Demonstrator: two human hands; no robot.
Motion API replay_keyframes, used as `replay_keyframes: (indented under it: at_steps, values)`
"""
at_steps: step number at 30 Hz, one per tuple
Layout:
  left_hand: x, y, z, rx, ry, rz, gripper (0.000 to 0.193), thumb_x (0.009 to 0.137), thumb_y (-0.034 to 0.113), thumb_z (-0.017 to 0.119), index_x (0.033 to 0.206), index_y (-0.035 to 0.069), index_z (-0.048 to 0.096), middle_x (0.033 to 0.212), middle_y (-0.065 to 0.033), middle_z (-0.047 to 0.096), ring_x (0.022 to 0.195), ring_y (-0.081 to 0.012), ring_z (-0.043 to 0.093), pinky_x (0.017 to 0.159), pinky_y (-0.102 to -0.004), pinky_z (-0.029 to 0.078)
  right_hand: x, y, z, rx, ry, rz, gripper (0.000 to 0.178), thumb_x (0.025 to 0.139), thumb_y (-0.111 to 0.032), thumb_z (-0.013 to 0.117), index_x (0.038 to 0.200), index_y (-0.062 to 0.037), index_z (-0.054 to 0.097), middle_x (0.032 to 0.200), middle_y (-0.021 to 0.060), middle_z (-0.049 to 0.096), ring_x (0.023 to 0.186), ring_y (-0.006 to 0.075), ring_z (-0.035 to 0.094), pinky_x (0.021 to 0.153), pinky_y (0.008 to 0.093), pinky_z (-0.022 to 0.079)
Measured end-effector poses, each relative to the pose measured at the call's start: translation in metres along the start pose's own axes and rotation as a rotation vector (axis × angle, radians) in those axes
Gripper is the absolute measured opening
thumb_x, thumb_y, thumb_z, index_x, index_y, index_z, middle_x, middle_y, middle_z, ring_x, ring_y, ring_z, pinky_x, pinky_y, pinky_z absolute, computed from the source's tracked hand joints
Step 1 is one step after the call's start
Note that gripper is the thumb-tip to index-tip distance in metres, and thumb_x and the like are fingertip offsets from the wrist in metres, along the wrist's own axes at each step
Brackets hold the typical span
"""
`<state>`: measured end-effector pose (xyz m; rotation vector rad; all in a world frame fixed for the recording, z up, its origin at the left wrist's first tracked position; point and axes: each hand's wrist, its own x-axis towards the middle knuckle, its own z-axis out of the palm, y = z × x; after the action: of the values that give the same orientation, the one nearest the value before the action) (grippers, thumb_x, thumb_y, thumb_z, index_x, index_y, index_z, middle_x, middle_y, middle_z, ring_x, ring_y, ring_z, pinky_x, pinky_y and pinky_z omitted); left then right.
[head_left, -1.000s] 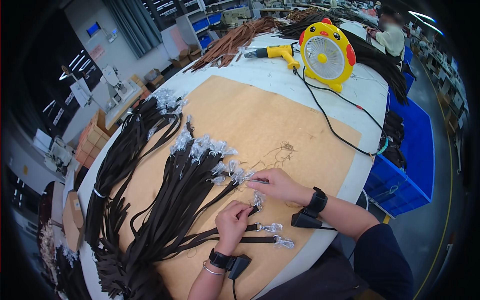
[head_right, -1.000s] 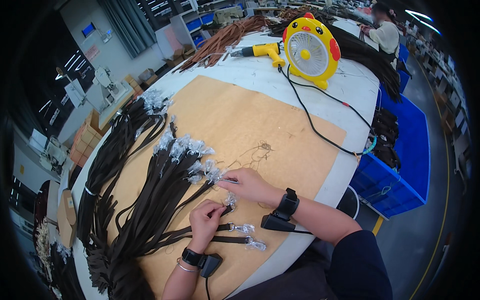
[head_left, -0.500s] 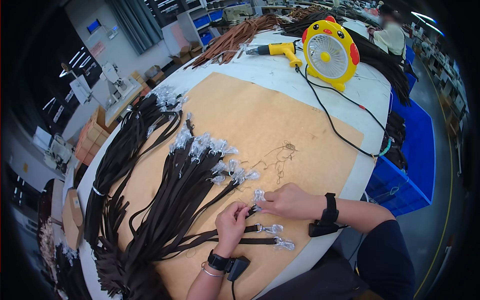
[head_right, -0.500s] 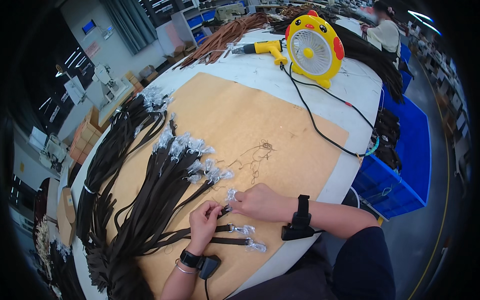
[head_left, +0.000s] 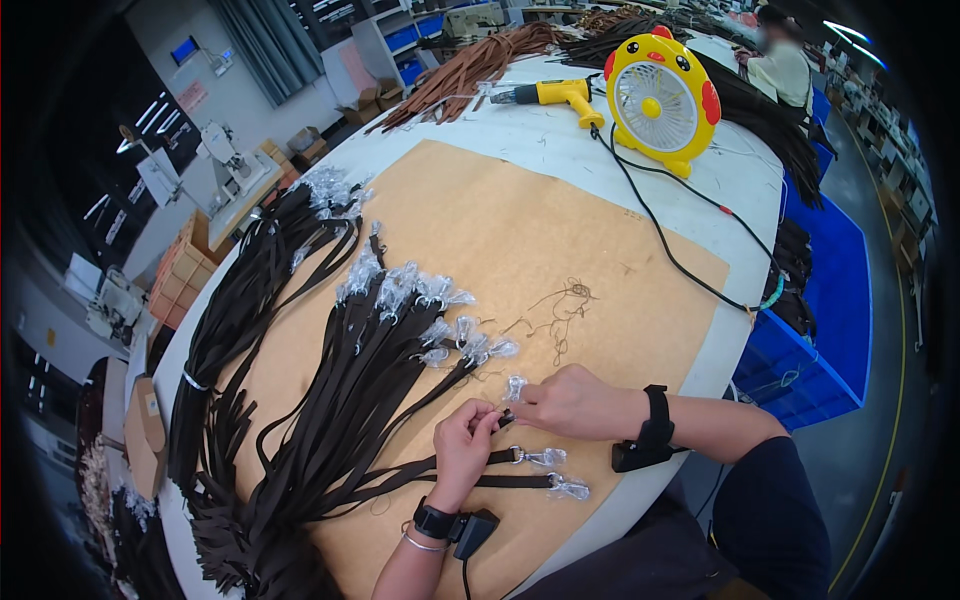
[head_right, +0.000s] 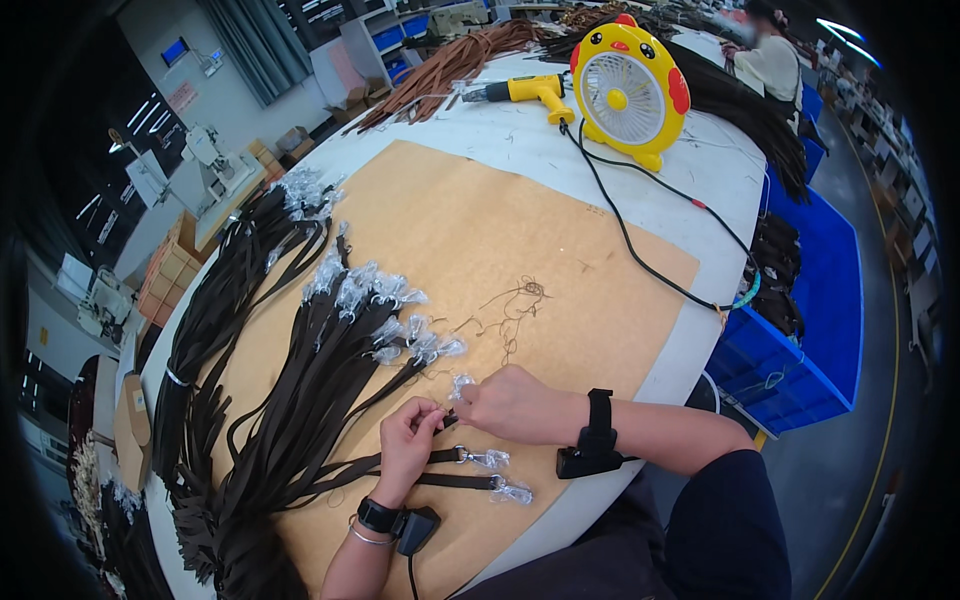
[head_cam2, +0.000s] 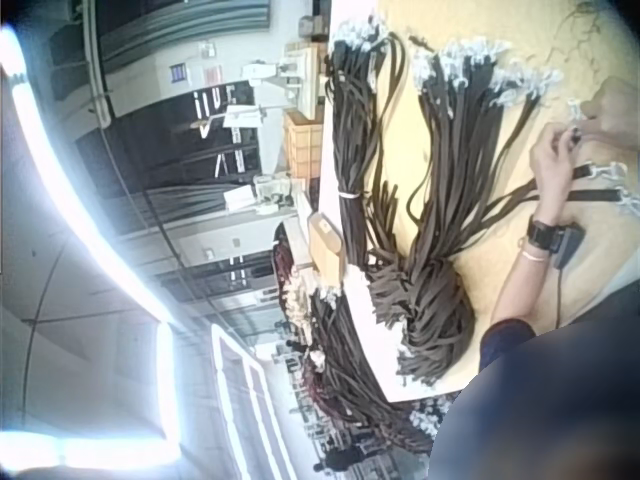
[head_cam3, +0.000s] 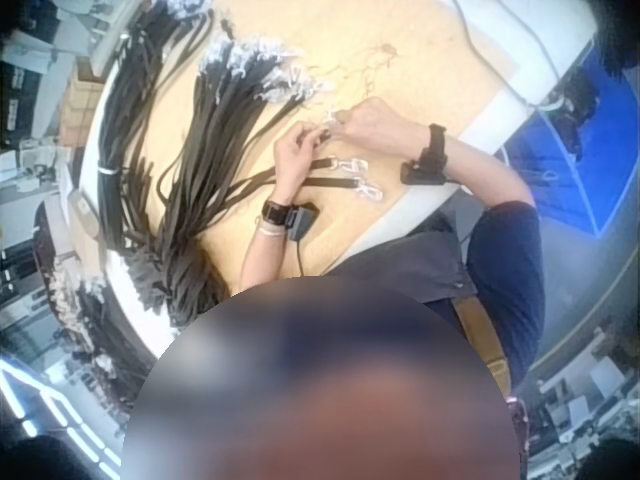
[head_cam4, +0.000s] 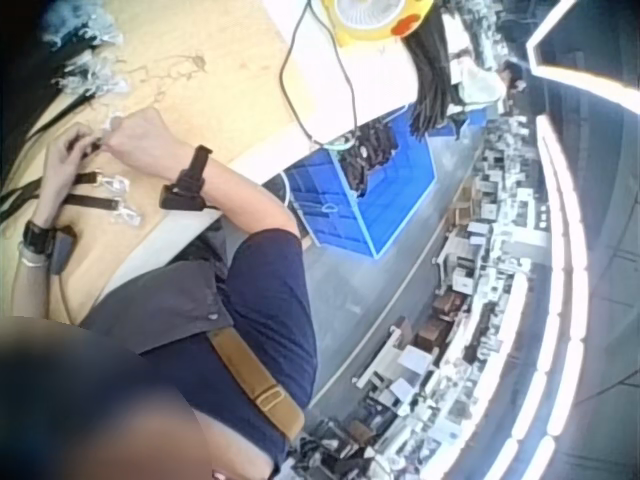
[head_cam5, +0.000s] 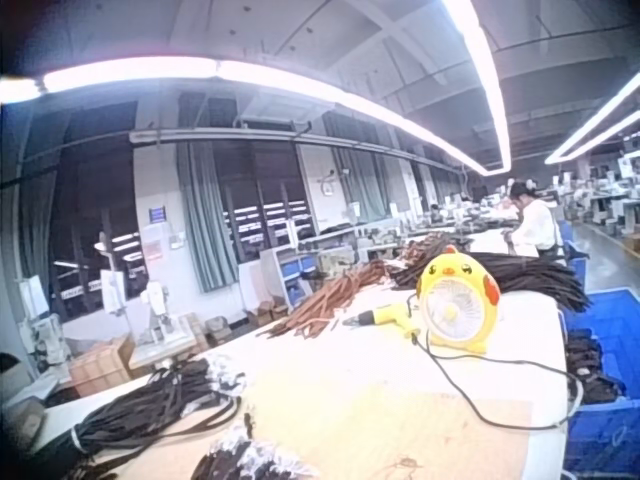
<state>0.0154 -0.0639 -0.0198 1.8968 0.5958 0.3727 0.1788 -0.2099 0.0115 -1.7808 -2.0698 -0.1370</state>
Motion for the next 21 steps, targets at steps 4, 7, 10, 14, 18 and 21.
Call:
replay_keyframes:
  at_steps: [4,7,10,14,18,21]
  values:
    - [0.0,0.002,0.0,-0.036,0.003,-0.013,0.006,0.095,0.004,0.064,0.091,-0.001,0.065,0.075,0.0013,0.063,0.07,-0.004,0.056,0.065,-0.02,0.045,0.001,-0.001,-0.002,0.017,0.008,-0.001,0.014,0.089,-0.02,0.062,0.085,-0.0065,0.064,0.076,0.0076,0.061,0.063,0.0253,0.067,0.054,0.0379,0.052]
    - [0.0,0.0,-0.003,-0.069,0.013,-0.016,0.006,0.096,0.004,0.064,0.092,-0.001,0.064,0.077,0.0012,0.063,0.071,-0.0042,0.056,0.066,-0.02,0.045,-0.002,-0.002,0.0,0.071,0.022,0.038,0.016,0.089,-0.023,0.065,0.085,-0.0075,0.065,0.076,0.0071,0.061,0.062,0.0254,0.066,0.053,0.0376,0.052]
    - [0.0,-0.004,-0.004,-0.091,0.014,-0.013,0.006,0.097,0.004,0.063,0.093,-0.001,0.063,0.079,0.0009,0.063,0.073,-0.0045,0.056,0.068,-0.0201,0.045,-0.003,-0.003,0.0,0.097,0.047,0.071,0.02,0.09,-0.027,0.067,0.085,-0.0085,0.066,0.075,0.0066,0.062,0.062,0.0256,0.066,0.053,0.0374,0.051]
    - [0.0,-0.004,-0.004,-0.109,0.006,0.0,0.006,0.097,0.004,0.062,0.093,0.0,0.062,0.08,0.0008,0.063,0.074,-0.0046,0.056,0.069,-0.0201,0.045,-0.003,-0.004,0.001,0.096,0.068,0.079,0.021,0.092,-0.029,0.066,0.085,-0.0088,0.065,0.074,0.006,0.062,0.062,0.0257,0.065,0.052,0.0374,0.051]
    - [0.0,-0.005,-0.002,-0.12,0.006,-0.001,0.006,0.097,0.004,0.062,0.092,0.0,0.062,0.079,0.0013,0.062,0.074,-0.0045,0.056,0.068,-0.02,0.045,-0.003,-0.004,0.004,0.083,0.069,0.067,0.022,0.091,-0.029,0.066,0.085,-0.0088,0.065,0.074,0.006,0.062,0.061,0.0256,0.065,0.052,0.0373,0.051]
    - [0.001,-0.008,-0.001,-0.131,0.037,0.033,0.007,0.095,0.005,0.065,0.091,0.0,0.065,0.072,0.0006,0.063,0.066,-0.0041,0.054,0.061,-0.0212,0.044,0.0,-0.004,0.006,0.067,0.056,0.058,0.022,0.091,-0.029,0.067,0.083,-0.009,0.065,0.073,0.0057,0.061,0.061,0.0255,0.065,0.052,0.0372,0.051]
